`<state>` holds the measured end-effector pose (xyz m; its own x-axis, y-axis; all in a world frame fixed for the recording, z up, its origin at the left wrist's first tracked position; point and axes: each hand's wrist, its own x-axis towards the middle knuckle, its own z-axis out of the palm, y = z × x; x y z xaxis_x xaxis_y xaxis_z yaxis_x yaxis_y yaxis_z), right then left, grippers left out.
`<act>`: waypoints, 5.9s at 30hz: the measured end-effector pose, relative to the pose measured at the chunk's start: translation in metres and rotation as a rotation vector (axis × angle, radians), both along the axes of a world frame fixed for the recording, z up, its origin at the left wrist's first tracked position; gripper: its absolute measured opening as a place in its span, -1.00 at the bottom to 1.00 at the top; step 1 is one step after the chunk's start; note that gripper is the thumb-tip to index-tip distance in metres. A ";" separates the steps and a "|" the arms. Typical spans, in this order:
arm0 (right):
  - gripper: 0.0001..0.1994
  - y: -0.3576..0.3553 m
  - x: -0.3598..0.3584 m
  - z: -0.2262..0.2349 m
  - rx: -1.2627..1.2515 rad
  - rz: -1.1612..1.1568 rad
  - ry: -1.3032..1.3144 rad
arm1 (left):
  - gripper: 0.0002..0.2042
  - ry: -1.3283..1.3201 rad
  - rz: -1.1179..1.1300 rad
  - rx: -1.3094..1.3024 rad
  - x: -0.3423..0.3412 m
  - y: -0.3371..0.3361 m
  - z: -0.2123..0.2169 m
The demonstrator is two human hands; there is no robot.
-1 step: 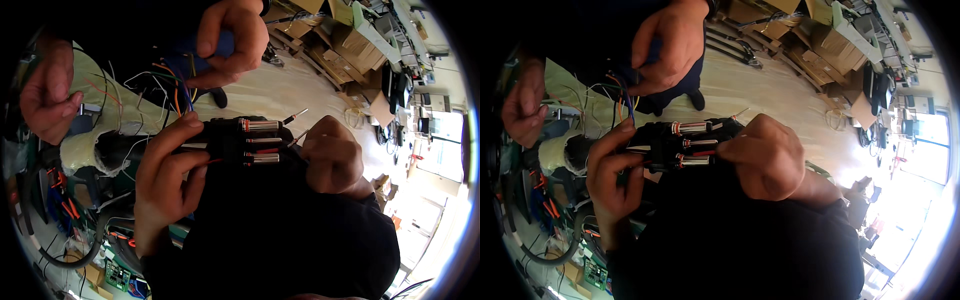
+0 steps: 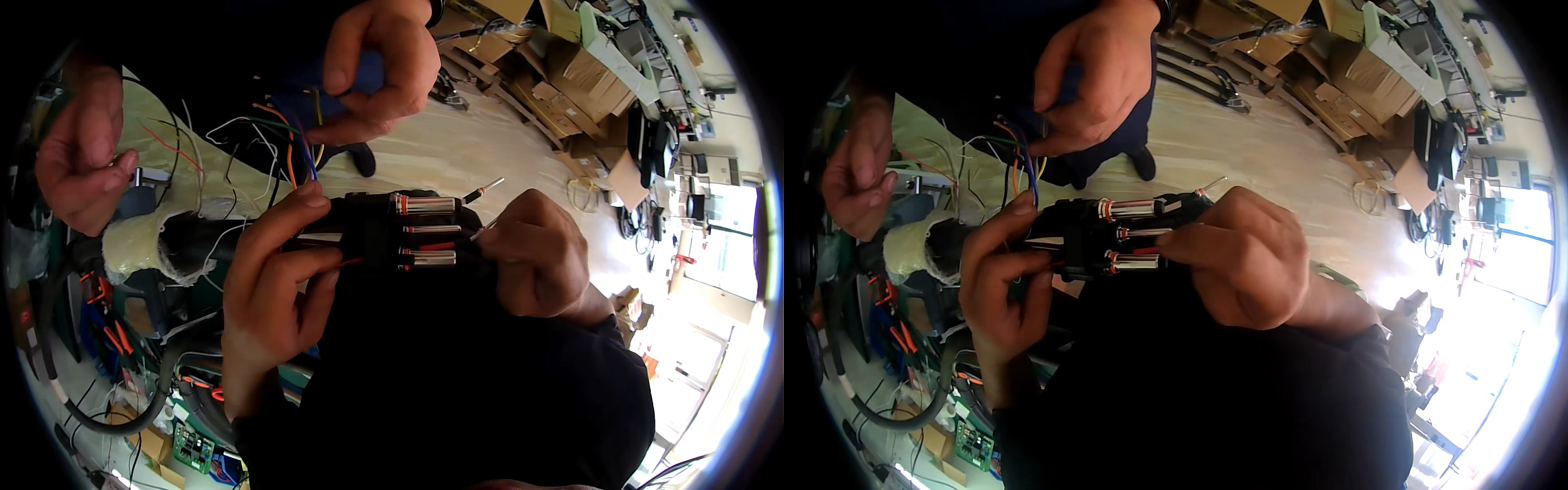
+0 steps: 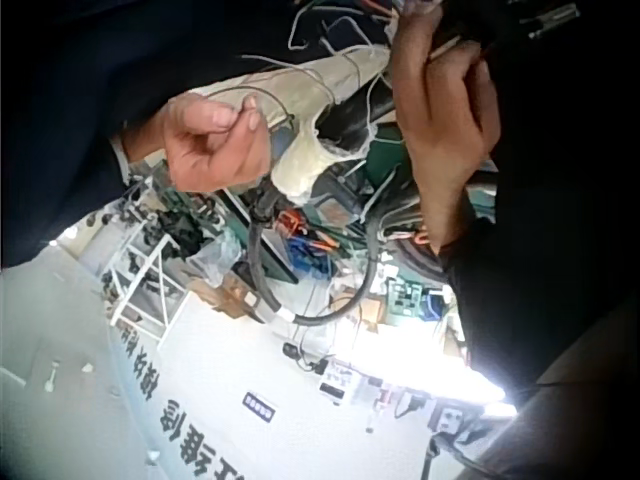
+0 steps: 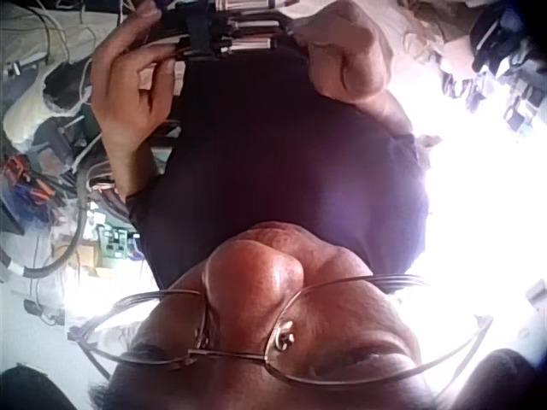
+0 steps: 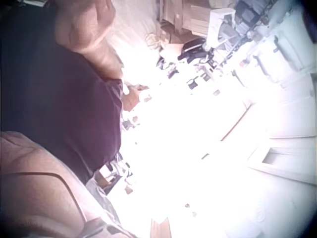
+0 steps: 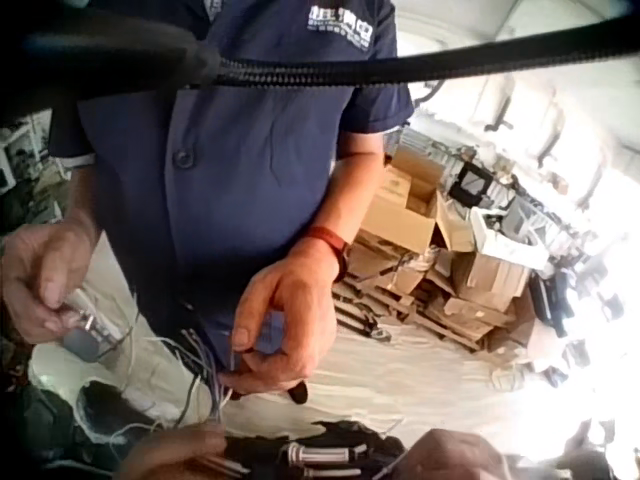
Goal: The person organizes and connects wires within a large cable harness using a vise and pliers to trim wires while an assistant holds the assembly.
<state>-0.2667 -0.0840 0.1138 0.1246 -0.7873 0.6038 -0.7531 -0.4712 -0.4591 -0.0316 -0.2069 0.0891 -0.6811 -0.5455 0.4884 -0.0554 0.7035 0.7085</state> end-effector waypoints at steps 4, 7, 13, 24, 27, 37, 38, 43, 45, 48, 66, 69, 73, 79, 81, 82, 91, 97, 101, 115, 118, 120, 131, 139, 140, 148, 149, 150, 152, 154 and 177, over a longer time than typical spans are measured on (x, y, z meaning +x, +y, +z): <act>-0.68 -0.009 0.005 0.008 0.013 0.051 0.160 | -0.83 0.000 -0.015 -0.003 -0.001 0.006 0.001; -0.65 -0.014 0.006 0.011 0.061 0.076 0.180 | -0.83 -0.013 0.015 -0.027 -0.001 0.007 0.002; -0.69 -0.020 0.013 0.017 0.101 0.104 0.184 | -0.75 0.003 0.050 0.012 -0.004 0.011 0.001; -0.73 -0.017 0.002 0.027 0.100 0.116 0.115 | -0.64 -0.113 0.327 -0.350 0.001 0.020 0.002; -0.74 -0.012 -0.003 0.024 0.096 0.117 0.136 | -0.68 -0.068 0.429 -0.374 -0.005 0.031 0.003; -0.69 -0.027 -0.015 0.018 -0.124 0.284 0.163 | -0.77 -0.127 0.478 -0.389 -0.049 0.068 0.019; -0.68 -0.028 -0.018 0.020 -0.106 0.299 0.183 | -0.77 -0.126 0.485 -0.377 -0.051 0.068 0.019; -0.72 -0.027 -0.032 0.026 -0.086 0.345 0.121 | -0.78 -0.117 0.559 -0.351 -0.061 0.074 0.019; -0.72 -0.025 -0.044 0.032 -0.133 0.325 0.097 | -0.79 -0.115 0.578 -0.318 -0.062 0.076 0.020; -0.67 -0.030 -0.066 0.045 -0.228 0.282 0.133 | -0.79 -0.090 0.620 -0.257 -0.065 0.082 0.017; -0.69 -0.042 -0.056 0.046 -0.143 0.031 0.505 | -0.89 0.040 0.621 -0.231 -0.066 0.083 0.008; -0.71 -0.038 -0.055 0.049 -0.128 0.054 0.557 | -0.89 0.088 0.612 -0.224 -0.066 0.082 0.006; -0.73 -0.036 -0.056 0.050 -0.094 0.080 0.517 | -0.88 0.117 0.603 -0.228 -0.067 0.080 0.004; -0.79 -0.036 -0.053 0.049 -0.159 0.122 0.481 | -0.87 0.110 0.594 -0.209 -0.066 0.081 0.006; -0.76 -0.034 -0.049 0.050 -0.166 0.135 0.366 | -0.87 0.119 0.593 -0.211 -0.065 0.080 0.005; -0.74 -0.029 -0.046 0.052 -0.148 0.140 0.295 | -0.86 0.125 0.595 -0.212 -0.065 0.080 0.005; -0.82 -0.002 -0.023 0.021 0.210 0.268 -0.425 | -0.84 0.142 0.611 -0.201 -0.068 0.080 0.004; -0.85 -0.008 -0.017 0.017 0.288 0.251 -0.449 | -0.83 0.129 0.619 -0.206 -0.066 0.080 0.003; -0.85 -0.008 -0.016 0.015 0.330 0.245 -0.468 | -0.82 0.141 0.619 -0.202 -0.066 0.080 0.002; -0.85 -0.010 -0.015 0.013 0.347 0.264 -0.460 | -0.82 0.127 0.581 -0.244 -0.064 0.079 0.006; -0.85 -0.010 -0.015 0.013 0.332 0.261 -0.428 | -0.81 0.165 0.611 -0.219 -0.066 0.079 0.000; -0.85 -0.010 -0.015 0.013 0.324 0.256 -0.406 | -0.81 0.139 0.598 -0.229 -0.065 0.079 0.003; -0.77 -0.014 -0.010 0.027 0.135 0.247 -0.102 | -0.81 0.145 0.588 -0.229 -0.065 0.079 0.003; -0.70 -0.018 -0.009 0.027 0.073 0.273 -0.018 | -0.79 0.136 0.589 -0.234 -0.065 0.078 0.003; -0.70 -0.018 -0.008 0.027 0.072 0.278 -0.018 | -0.79 0.137 0.589 -0.233 -0.065 0.078 0.003; -0.76 -0.016 -0.003 0.029 0.177 0.232 -0.047 | -0.77 0.202 0.576 -0.170 -0.063 0.077 -0.004; -0.76 -0.015 -0.002 0.029 0.225 0.200 -0.080 | -0.76 0.205 0.573 -0.170 -0.063 0.076 -0.004; -0.76 -0.015 -0.003 0.029 0.209 0.205 -0.058 | -0.76 0.208 0.571 -0.171 -0.063 0.076 -0.004; -0.77 -0.016 -0.007 0.026 0.175 0.215 -0.017 | -0.75 0.209 0.564 -0.170 -0.063 0.076 -0.004; -0.77 -0.016 -0.005 0.027 0.176 0.214 -0.021 | -0.75 0.206 0.557 -0.166 -0.062 0.075 -0.004; -0.81 -0.017 -0.006 0.032 0.136 0.243 0.033 | -0.75 0.207 0.515 -0.244 -0.060 0.072 -0.006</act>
<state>-0.2723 -0.1009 0.1456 0.3377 -0.8053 0.4872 -0.6407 -0.5759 -0.5077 -0.0913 -0.1351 0.0834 -0.2366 -0.6355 0.7350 -0.3104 0.7662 0.5626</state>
